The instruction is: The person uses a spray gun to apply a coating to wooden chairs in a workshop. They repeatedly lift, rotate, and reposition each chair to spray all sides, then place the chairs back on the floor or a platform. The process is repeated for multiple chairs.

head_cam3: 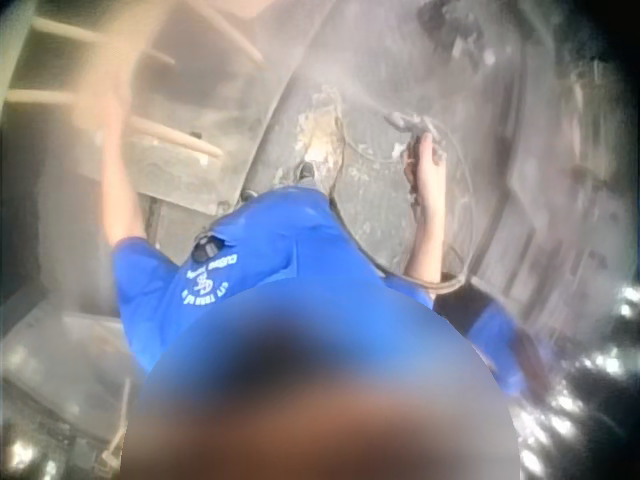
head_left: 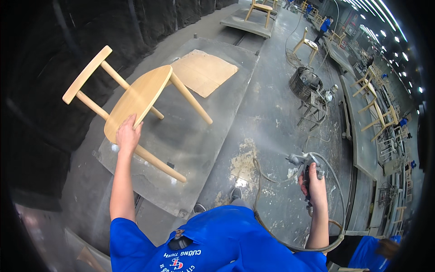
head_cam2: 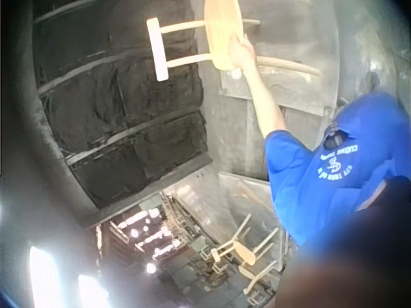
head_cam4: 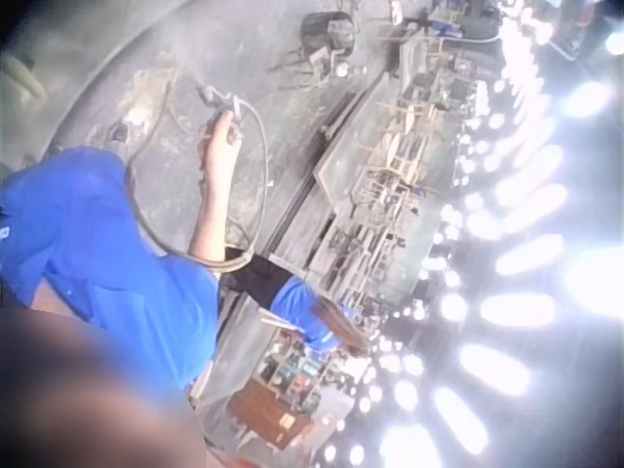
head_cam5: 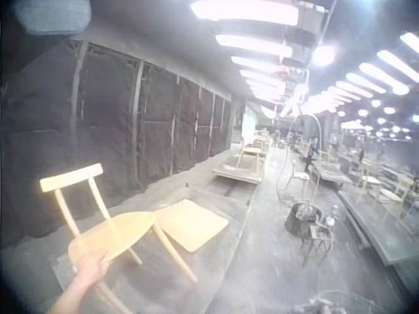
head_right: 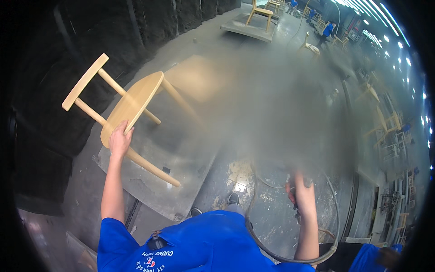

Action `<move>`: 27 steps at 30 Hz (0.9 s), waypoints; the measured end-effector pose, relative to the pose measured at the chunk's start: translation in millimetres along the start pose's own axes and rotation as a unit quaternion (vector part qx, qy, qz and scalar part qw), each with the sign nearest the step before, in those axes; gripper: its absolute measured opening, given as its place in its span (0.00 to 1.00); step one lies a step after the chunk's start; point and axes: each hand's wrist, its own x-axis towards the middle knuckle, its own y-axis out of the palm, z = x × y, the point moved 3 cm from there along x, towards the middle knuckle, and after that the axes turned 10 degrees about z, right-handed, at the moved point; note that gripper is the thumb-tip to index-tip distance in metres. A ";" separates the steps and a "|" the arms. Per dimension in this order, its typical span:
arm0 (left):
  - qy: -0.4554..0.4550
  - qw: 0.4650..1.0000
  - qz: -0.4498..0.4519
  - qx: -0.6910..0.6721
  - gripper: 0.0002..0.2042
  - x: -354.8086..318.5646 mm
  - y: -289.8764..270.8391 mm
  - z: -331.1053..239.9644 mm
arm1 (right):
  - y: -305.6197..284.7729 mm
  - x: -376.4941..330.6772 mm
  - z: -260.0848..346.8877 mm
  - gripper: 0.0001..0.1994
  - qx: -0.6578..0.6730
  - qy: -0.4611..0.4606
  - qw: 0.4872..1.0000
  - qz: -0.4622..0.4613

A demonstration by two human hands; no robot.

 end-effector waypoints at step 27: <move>-0.273 0.939 -0.023 0.210 0.19 56.0 32.3 -35.8 | -80.1 587.5 81.0 0.34 -0.058 -0.003 0.911 0.409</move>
